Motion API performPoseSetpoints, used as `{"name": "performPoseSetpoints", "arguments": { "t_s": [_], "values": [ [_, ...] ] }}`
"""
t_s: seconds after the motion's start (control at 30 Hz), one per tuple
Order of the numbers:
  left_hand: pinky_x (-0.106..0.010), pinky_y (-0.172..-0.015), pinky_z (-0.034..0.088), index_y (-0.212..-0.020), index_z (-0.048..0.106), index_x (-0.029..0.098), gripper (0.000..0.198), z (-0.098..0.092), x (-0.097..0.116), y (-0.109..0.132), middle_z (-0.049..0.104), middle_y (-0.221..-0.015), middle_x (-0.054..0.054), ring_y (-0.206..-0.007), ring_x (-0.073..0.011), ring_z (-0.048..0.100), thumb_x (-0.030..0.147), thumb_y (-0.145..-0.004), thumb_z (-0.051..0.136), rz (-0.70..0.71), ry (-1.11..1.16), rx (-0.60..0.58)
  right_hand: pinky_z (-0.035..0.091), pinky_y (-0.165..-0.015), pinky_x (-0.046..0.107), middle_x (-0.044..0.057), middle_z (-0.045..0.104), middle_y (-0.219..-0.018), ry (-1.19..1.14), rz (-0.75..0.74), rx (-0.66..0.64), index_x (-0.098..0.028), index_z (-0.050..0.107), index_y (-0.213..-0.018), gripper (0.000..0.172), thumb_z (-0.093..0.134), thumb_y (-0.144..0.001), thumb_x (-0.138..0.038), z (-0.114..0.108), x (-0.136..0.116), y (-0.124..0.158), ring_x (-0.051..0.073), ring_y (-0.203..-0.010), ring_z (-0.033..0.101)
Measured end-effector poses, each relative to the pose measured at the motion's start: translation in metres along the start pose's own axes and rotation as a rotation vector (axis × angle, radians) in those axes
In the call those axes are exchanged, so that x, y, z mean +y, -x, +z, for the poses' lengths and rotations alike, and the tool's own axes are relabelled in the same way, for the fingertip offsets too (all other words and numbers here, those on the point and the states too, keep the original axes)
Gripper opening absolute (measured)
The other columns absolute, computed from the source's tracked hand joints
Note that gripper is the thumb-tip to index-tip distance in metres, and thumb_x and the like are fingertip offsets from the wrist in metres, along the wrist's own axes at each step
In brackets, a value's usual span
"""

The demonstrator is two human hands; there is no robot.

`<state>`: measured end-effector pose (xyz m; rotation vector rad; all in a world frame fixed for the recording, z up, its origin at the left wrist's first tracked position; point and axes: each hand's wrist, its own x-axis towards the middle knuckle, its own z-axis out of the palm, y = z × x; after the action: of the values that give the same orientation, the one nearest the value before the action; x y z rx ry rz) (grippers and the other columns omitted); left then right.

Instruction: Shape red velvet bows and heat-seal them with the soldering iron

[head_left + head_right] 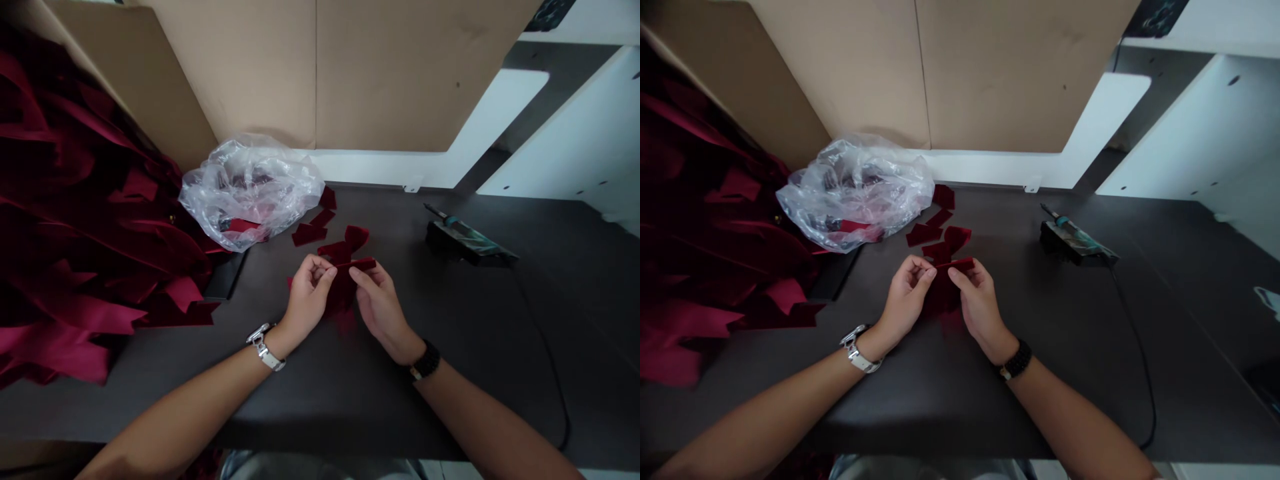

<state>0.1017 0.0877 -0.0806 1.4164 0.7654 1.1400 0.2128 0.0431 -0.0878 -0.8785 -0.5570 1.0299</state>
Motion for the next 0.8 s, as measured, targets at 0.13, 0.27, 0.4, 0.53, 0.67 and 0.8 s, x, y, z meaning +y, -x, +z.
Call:
{"name": "performPoseSetpoints", "arguments": {
  "t_s": [0.13,0.27,0.4,0.53,0.67,0.8],
  "values": [
    [-0.022,-0.065,0.04,-0.079,0.051,0.018,0.011,0.0002,-0.001,0.0009,0.051,-0.073,0.002,-0.068,-0.0104,0.048,0.026,-0.083,0.058,-0.011,0.02,-0.008,0.046,-0.077,0.026,-0.002,0.066,-0.077,0.039,-0.004,-0.02,-0.023,0.07,-0.076,0.017,0.081,-0.064,-0.026,-0.0024,-0.0007,-0.0021,0.013,-0.075,0.057],
    [-0.021,-0.065,0.041,-0.082,0.051,0.018,0.022,0.0013,-0.0019,0.0022,0.054,-0.076,0.002,-0.07,-0.0104,0.051,0.029,-0.076,0.069,-0.095,0.187,-0.068,0.046,-0.077,0.028,-0.001,0.066,-0.076,0.107,-0.043,-0.002,-0.023,0.07,-0.076,0.015,0.08,-0.065,-0.027,-0.0047,-0.0036,-0.0032,0.014,-0.075,0.058],
    [-0.021,-0.063,0.04,-0.08,0.054,0.018,0.023,0.0012,-0.0025,0.0014,0.054,-0.073,0.003,-0.066,-0.0095,0.049,0.033,-0.076,0.07,-0.119,0.204,-0.056,0.046,-0.079,0.03,-0.001,0.067,-0.077,0.129,-0.04,-0.003,-0.023,0.07,-0.078,0.017,0.08,-0.065,-0.027,-0.0048,-0.0049,-0.0026,0.015,-0.077,0.059],
    [-0.021,-0.062,0.039,-0.079,0.056,0.017,0.021,0.0002,-0.0029,-0.0003,0.054,-0.071,0.003,-0.065,-0.009,0.049,0.033,-0.076,0.07,-0.114,0.198,-0.034,0.046,-0.079,0.028,-0.001,0.067,-0.08,0.134,-0.041,-0.016,-0.023,0.07,-0.08,0.018,0.08,-0.065,-0.026,-0.005,-0.0048,-0.0023,0.014,-0.078,0.059],
    [-0.021,-0.062,0.039,-0.079,0.058,0.017,0.019,-0.0006,-0.0014,-0.0006,0.055,-0.07,0.003,-0.065,-0.0091,0.049,0.031,-0.076,0.07,-0.12,0.19,-0.037,0.046,-0.076,0.028,-0.002,0.066,-0.079,0.167,-0.039,-0.026,-0.023,0.068,-0.079,0.018,0.08,-0.066,-0.027,-0.0065,-0.0067,-0.0027,0.014,-0.076,0.058],
    [-0.022,-0.062,0.041,-0.079,0.059,0.017,0.019,-0.0013,0.0019,-0.0009,0.057,-0.069,0.002,-0.064,-0.0096,0.051,0.032,-0.074,0.071,-0.139,0.169,-0.055,0.045,-0.073,0.027,-0.003,0.063,-0.077,0.248,-0.096,-0.046,-0.024,0.066,-0.078,0.015,0.078,-0.07,-0.027,-0.0083,-0.0096,-0.0036,0.014,-0.075,0.056]
  ]
}}
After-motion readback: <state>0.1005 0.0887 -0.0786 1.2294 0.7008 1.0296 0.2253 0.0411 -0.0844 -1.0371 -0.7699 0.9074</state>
